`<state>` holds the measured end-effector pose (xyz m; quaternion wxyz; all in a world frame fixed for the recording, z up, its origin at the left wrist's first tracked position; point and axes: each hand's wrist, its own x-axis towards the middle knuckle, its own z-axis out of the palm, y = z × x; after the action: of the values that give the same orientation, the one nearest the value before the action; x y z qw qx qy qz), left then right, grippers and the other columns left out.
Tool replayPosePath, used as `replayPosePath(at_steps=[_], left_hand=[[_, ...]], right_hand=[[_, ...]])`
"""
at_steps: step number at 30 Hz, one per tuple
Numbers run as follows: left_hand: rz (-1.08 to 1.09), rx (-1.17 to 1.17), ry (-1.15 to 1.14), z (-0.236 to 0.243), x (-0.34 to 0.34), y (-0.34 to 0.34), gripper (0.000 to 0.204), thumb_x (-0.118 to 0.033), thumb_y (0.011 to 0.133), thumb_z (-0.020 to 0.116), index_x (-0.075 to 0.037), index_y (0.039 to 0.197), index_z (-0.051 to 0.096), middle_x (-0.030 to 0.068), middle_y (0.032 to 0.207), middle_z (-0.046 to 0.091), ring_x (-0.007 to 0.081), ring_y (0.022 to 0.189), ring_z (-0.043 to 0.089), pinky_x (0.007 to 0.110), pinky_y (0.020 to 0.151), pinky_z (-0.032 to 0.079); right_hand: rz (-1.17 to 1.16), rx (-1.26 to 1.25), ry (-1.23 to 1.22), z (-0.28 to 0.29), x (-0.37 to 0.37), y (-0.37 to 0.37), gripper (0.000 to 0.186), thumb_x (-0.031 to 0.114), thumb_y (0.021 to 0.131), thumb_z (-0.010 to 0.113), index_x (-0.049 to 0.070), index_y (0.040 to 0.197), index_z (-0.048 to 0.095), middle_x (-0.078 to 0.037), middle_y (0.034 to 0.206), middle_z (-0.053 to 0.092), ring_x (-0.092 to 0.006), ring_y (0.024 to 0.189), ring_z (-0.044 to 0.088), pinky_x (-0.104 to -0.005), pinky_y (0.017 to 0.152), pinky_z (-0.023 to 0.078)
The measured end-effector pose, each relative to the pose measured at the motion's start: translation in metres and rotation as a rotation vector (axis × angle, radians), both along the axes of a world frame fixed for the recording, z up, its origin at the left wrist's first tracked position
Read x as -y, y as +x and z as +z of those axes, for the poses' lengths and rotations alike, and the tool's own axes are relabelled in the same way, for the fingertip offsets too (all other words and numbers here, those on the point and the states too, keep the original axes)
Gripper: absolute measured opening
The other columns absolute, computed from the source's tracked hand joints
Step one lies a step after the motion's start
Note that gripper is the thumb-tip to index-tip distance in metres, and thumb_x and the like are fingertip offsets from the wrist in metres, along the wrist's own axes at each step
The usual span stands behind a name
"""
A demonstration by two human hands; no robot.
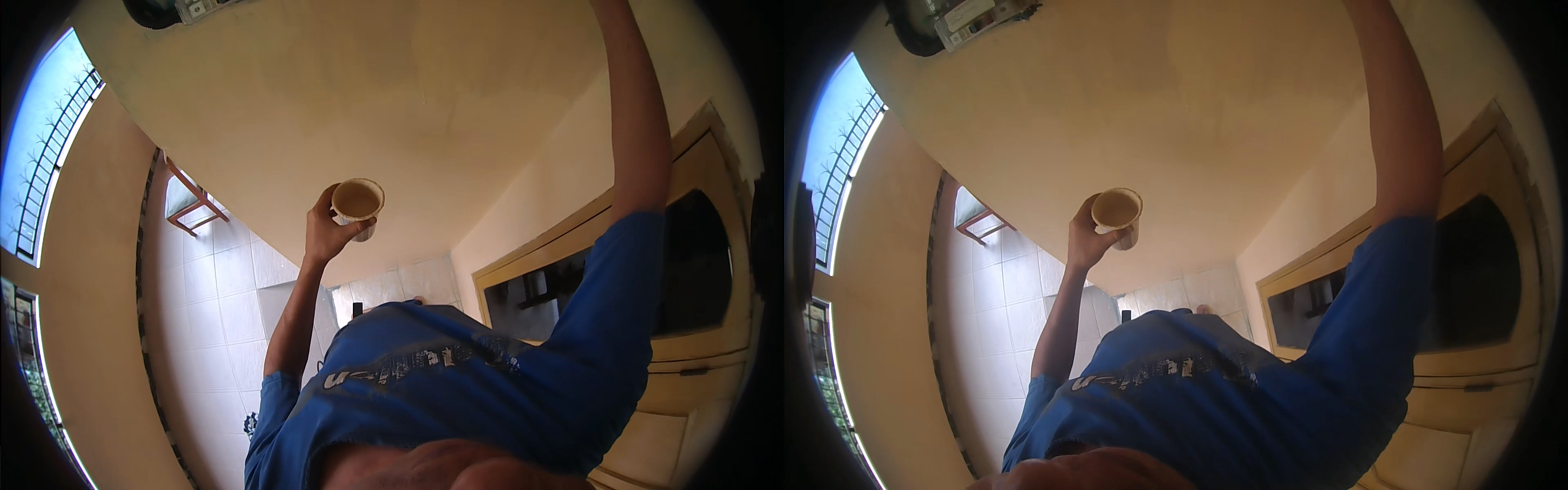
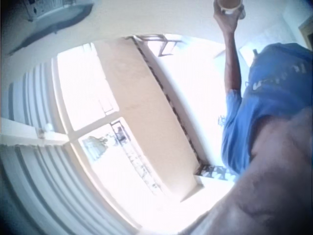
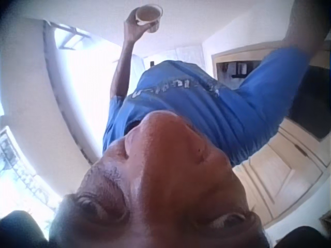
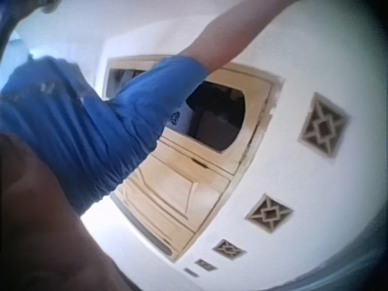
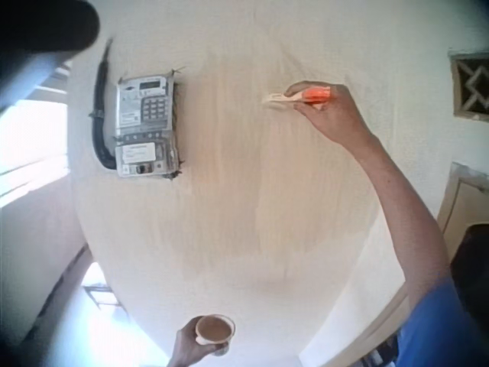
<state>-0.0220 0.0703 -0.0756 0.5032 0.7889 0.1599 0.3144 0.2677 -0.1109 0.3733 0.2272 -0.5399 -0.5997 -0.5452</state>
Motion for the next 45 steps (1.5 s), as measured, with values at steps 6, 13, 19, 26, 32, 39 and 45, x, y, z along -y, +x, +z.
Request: replayPosePath(at_steps=[6, 13, 19, 26, 32, 39, 45], left_hand=[[0.057, -0.033, -0.013, 0.001, 0.003, -0.005, 0.082, -0.037, 0.069, 0.096, 0.0, 0.134, 0.062, 0.0169, 0.119, 0.075, 0.0308, 0.114, 0.072, 0.047, 0.097, 0.057], [0.029, -0.098, -0.012, 0.004, 0.004, -0.004, 0.081, -0.032, 0.071, 0.093, 0.003, 0.136, 0.059, 0.0182, 0.123, 0.072, 0.0301, 0.118, 0.07, 0.046, 0.101, 0.057], [0.023, -0.02, -0.045, 0.002, 0.003, -0.002, 0.08, -0.036, 0.069, 0.096, 0.001, 0.132, 0.063, 0.0167, 0.117, 0.075, 0.0299, 0.113, 0.072, 0.046, 0.096, 0.058], [0.031, -0.015, -0.044, 0.003, 0.005, -0.004, 0.081, -0.036, 0.069, 0.096, 0.001, 0.133, 0.062, 0.0177, 0.119, 0.075, 0.0302, 0.114, 0.072, 0.046, 0.097, 0.058], [0.013, 0.0, -0.048, 0.008, 0.008, -0.004, 0.081, -0.034, 0.07, 0.095, 0.002, 0.134, 0.061, 0.018, 0.12, 0.074, 0.0303, 0.114, 0.072, 0.046, 0.098, 0.058], [0.011, 0.026, -0.063, 0.012, 0.008, -0.004, 0.083, -0.034, 0.07, 0.096, 0.003, 0.135, 0.06, 0.0188, 0.121, 0.074, 0.0305, 0.114, 0.072, 0.046, 0.098, 0.059], [0.034, -0.006, -0.051, 0.005, 0.006, -0.008, 0.082, -0.035, 0.069, 0.096, 0.001, 0.134, 0.062, 0.0184, 0.12, 0.074, 0.0304, 0.115, 0.072, 0.048, 0.098, 0.058]], right_hand=[[0.187, -0.498, -0.253, -0.108, 0.011, 0.013, 0.019, 0.012, 0.093, 0.078, 0.004, 0.11, 0.075, -0.008, 0.097, 0.076, -0.0162, 0.088, 0.071, -0.0315, 0.08, 0.056], [-0.003, -0.992, -0.691, -0.25, 0.003, 0.016, 0.021, 0.021, 0.092, 0.077, 0.011, 0.111, 0.076, -0.007, 0.084, 0.072, -0.019, 0.075, 0.064, -0.0342, 0.073, 0.053], [-0.071, -0.836, -0.662, -0.227, -0.018, 0.031, 0.024, 0.021, 0.093, 0.077, 0.01, 0.114, 0.076, -0.007, 0.086, 0.074, -0.0186, 0.075, 0.064, -0.0339, 0.074, 0.052], [0.051, -0.56, -0.417, -0.107, -0.021, 0.053, 0.021, 0.017, 0.092, 0.078, 0.007, 0.11, 0.076, -0.009, 0.092, 0.076, -0.0177, 0.082, 0.069, -0.0313, 0.077, 0.055], [-0.035, -0.423, -0.17, 0.032, -0.003, 0.002, 0.015, 0.011, 0.095, 0.073, 0.001, 0.107, 0.075, -0.006, 0.094, 0.075, -0.016, 0.086, 0.07, -0.0324, 0.081, 0.056], [0.099, -0.094, 0.102, 0.052, -0.013, 0.015, 0.019, 0.009, 0.095, 0.073, 0.001, 0.112, 0.075, -0.006, 0.108, 0.078, -0.0187, 0.101, 0.073, -0.0339, 0.089, 0.058], [0.07, 0.081, 0.004, -0.042, -0.024, 0.036, 0.018, 0.012, 0.094, 0.074, 0.008, 0.111, 0.075, -0.006, 0.107, 0.077, -0.0233, 0.098, 0.072, -0.0359, 0.086, 0.059]])
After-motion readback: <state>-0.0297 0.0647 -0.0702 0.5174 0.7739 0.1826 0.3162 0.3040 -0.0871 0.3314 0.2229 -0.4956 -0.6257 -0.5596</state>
